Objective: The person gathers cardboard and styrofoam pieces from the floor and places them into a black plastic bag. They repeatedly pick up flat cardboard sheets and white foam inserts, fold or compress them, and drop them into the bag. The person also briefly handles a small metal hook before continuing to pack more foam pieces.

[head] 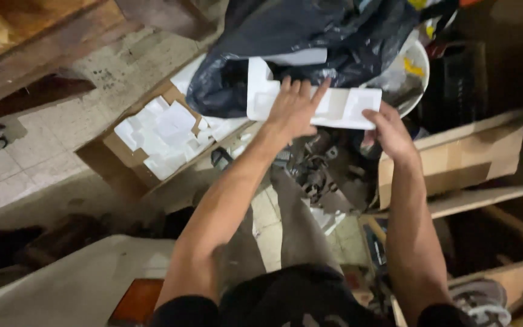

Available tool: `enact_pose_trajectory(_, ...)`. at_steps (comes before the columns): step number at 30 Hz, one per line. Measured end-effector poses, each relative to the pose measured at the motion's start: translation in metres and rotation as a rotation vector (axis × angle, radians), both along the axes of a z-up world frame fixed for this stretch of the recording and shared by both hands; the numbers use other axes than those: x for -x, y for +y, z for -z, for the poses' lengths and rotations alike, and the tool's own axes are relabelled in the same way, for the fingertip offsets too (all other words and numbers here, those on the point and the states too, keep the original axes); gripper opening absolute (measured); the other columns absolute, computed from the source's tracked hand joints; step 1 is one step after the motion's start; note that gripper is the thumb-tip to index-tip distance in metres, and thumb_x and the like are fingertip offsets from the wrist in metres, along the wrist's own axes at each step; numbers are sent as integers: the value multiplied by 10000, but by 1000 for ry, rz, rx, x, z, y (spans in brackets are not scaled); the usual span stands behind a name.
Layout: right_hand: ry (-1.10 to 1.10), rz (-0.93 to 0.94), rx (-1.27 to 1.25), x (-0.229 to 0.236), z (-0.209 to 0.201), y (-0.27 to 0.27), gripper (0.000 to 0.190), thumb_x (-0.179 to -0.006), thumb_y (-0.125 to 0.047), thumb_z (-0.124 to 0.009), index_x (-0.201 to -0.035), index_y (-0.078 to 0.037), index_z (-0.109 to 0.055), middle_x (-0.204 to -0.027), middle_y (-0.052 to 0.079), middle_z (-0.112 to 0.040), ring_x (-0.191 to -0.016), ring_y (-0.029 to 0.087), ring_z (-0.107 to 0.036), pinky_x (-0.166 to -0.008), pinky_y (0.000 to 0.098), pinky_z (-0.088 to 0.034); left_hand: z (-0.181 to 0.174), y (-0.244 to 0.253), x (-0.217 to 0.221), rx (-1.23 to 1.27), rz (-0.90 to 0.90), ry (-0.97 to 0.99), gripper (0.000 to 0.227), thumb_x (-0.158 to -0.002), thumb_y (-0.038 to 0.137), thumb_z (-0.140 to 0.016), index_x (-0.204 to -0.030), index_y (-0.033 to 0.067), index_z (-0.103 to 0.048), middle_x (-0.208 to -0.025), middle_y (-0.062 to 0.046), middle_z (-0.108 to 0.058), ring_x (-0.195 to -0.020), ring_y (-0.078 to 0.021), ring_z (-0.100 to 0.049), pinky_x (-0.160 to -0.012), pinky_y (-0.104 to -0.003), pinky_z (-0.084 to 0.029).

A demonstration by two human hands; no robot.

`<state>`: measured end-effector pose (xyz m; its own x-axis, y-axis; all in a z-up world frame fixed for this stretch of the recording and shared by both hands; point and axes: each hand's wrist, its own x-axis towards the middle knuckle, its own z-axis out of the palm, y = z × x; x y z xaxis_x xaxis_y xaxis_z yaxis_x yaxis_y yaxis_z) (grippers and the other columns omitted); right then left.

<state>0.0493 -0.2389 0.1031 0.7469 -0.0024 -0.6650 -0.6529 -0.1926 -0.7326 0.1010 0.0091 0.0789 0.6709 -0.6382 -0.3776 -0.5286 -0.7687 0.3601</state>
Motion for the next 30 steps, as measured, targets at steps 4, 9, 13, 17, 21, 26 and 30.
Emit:
enact_pose_trajectory(4,59,36,-24,3,3,12,417,-1011,-366,-554,-1264,-37,-520,-796,183,-587,-686,350,-626,-666,459,-479,52,-20,4,-36,-35,7,1092,-682,512,-844,-1566,162,-306,-1282,-174,-576,-1132,-404,-597,-956,-574,-390)
enact_pose_trajectory(9,51,328,-43,4,26,28,530,-999,-387,-723,-1296,-27,-472,-1043,241,-660,-904,510,-723,-758,656,-573,53,-19,25,22,-163,-102,935,-668,434,-836,-1470,132,-463,-1159,-154,-597,-1045,-402,-627,-863,-561,-437)
enact_pose_trajectory(13,-117,352,200,10,85,14,395,-1016,-409,-731,-1134,-66,-574,-974,136,-608,-894,349,-724,-707,488,-627,51,-16,41,92,-312,-218,946,-647,476,-828,-1459,142,-477,-1118,-135,-616,-1013,-367,-641,-831,-536,-456)
enact_pose_trajectory(17,-160,314,482,15,81,23,375,-981,-510,-708,-1104,-167,-622,-964,137,-670,-951,308,-690,-808,480,-526,55,-21,58,94,-439,-264,951,-626,494,-816,-1457,178,-480,-1105,-104,-623,-1023,-328,-659,-852,-525,-472)
enact_pose_trajectory(21,-125,332,520,21,87,24,396,-952,-557,-700,-1111,-204,-617,-960,144,-669,-951,326,-694,-822,468,-522,49,-20,57,80,-446,-222,932,-657,481,-825,-1470,194,-471,-1151,-107,-621,-1082,-321,-663,-896,-518,-483)
enact_pose_trajectory(26,-173,301,355,43,81,22,262,-987,-356,-684,-1102,-133,-608,-949,78,-581,-986,236,-598,-848,349,-497,5,8,19,113,-209,279,1102,-646,653,-862,-1560,234,-412,-1297,-191,-615,-1243,-410,-589,-959,-568,-481)
enact_pose_trajectory(30,-351,191,236,55,83,4,251,-984,-225,-707,-1135,-90,-559,-1008,75,-514,-1022,221,-501,-918,391,-455,-2,28,0,-25,-139,364,1120,-629,758,-817,-1508,141,-498,-1301,-228,-658,-1269,-416,-586,-1017,-592,-418)
